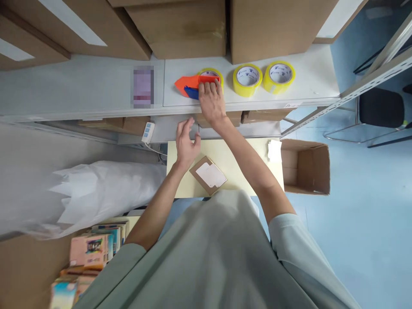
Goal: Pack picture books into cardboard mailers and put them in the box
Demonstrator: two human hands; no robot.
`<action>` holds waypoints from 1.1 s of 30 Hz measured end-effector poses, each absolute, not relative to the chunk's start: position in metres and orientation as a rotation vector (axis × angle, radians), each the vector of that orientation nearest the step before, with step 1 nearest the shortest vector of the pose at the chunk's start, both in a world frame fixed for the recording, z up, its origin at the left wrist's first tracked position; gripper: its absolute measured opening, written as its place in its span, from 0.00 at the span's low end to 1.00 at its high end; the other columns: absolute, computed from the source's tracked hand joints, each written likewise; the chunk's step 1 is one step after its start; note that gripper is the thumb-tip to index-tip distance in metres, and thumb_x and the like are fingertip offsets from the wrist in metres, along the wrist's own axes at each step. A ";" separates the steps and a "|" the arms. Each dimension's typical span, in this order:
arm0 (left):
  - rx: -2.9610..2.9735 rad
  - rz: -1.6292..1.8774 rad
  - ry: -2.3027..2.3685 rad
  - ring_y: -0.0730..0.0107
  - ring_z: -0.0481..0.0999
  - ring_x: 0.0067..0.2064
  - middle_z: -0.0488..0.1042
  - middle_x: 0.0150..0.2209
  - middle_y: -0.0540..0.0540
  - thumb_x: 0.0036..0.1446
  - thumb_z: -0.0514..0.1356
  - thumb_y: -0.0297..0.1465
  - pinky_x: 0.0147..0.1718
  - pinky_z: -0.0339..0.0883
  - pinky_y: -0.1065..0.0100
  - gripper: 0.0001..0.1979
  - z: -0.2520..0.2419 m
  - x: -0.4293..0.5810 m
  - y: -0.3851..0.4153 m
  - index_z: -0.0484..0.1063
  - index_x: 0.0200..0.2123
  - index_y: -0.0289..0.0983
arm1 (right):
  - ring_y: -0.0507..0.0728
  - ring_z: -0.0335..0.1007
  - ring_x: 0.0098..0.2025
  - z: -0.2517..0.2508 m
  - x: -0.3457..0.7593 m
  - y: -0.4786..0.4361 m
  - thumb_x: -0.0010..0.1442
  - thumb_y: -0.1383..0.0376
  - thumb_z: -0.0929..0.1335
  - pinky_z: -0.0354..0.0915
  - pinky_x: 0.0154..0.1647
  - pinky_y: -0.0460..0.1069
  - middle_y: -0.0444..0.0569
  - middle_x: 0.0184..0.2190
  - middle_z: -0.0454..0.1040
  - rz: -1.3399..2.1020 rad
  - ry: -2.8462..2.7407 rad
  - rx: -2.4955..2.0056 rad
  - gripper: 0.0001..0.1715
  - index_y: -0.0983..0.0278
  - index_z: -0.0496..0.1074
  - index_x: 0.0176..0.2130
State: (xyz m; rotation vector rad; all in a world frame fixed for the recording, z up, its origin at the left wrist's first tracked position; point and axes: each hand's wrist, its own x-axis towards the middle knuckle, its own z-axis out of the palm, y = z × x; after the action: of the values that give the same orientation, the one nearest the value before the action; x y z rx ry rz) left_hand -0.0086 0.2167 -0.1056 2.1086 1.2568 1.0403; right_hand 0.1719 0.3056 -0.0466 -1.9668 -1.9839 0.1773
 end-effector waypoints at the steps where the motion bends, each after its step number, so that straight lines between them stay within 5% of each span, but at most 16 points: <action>1: 2.093 0.992 1.258 0.50 0.74 0.73 0.74 0.66 0.36 0.76 0.59 0.32 0.75 0.69 0.47 0.26 -0.115 -0.013 0.213 0.67 0.74 0.43 | 0.69 0.64 0.77 -0.042 0.170 0.302 0.85 0.64 0.52 0.43 0.87 0.73 0.68 0.69 0.73 0.174 -1.987 -2.020 0.31 0.75 0.63 0.76; 5: 2.005 0.785 1.282 0.49 0.74 0.71 0.74 0.66 0.35 0.74 0.60 0.33 0.75 0.67 0.46 0.25 -0.161 -0.039 0.202 0.69 0.71 0.42 | 0.68 0.53 0.84 -0.025 0.163 0.267 0.85 0.59 0.53 0.37 0.89 0.63 0.62 0.80 0.63 0.064 -1.898 -2.083 0.35 0.68 0.58 0.81; 8: 1.930 0.626 1.338 0.48 0.75 0.69 0.75 0.65 0.33 0.73 0.61 0.37 0.74 0.67 0.45 0.22 -0.202 -0.061 0.195 0.71 0.66 0.40 | 0.68 0.48 0.86 -0.040 0.162 0.208 0.85 0.54 0.52 0.47 0.88 0.66 0.62 0.83 0.56 0.072 -1.757 -2.020 0.38 0.69 0.56 0.81; 12: 1.822 0.350 1.436 0.44 0.77 0.67 0.78 0.61 0.29 0.71 0.62 0.41 0.72 0.67 0.45 0.18 -0.249 -0.080 0.192 0.75 0.58 0.39 | 0.72 0.56 0.83 -0.121 0.156 0.094 0.84 0.43 0.52 0.58 0.82 0.75 0.69 0.78 0.62 0.462 -1.389 -2.144 0.41 0.65 0.59 0.79; 16: 1.801 0.110 1.444 0.39 0.79 0.64 0.82 0.56 0.26 0.72 0.60 0.47 0.69 0.69 0.42 0.18 -0.273 -0.080 0.196 0.76 0.49 0.40 | 0.74 0.69 0.76 -0.202 0.134 -0.007 0.78 0.34 0.59 0.67 0.77 0.72 0.76 0.71 0.70 0.943 -0.771 -2.336 0.50 0.69 0.65 0.74; 23: 1.839 -0.128 1.288 0.39 0.82 0.51 0.82 0.33 0.35 0.75 0.52 0.60 0.56 0.73 0.48 0.31 -0.272 -0.063 0.197 0.68 0.28 0.45 | 0.66 0.84 0.61 -0.225 0.092 -0.042 0.75 0.33 0.66 0.81 0.66 0.61 0.63 0.58 0.84 1.414 0.241 -1.882 0.37 0.62 0.77 0.54; 33: 1.878 0.188 1.293 0.45 0.81 0.54 0.81 0.42 0.37 0.80 0.49 0.57 0.58 0.74 0.51 0.30 -0.223 -0.096 0.158 0.79 0.40 0.43 | 0.65 0.84 0.65 -0.201 0.103 -0.048 0.72 0.31 0.68 0.78 0.69 0.61 0.63 0.62 0.85 1.180 0.129 -1.774 0.39 0.61 0.79 0.53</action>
State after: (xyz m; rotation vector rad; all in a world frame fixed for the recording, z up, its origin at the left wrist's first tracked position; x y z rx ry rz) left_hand -0.0960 0.1581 -0.2231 1.8780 1.2927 0.1875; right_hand 0.1032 -0.0485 -0.2006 -1.7738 0.1287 1.1804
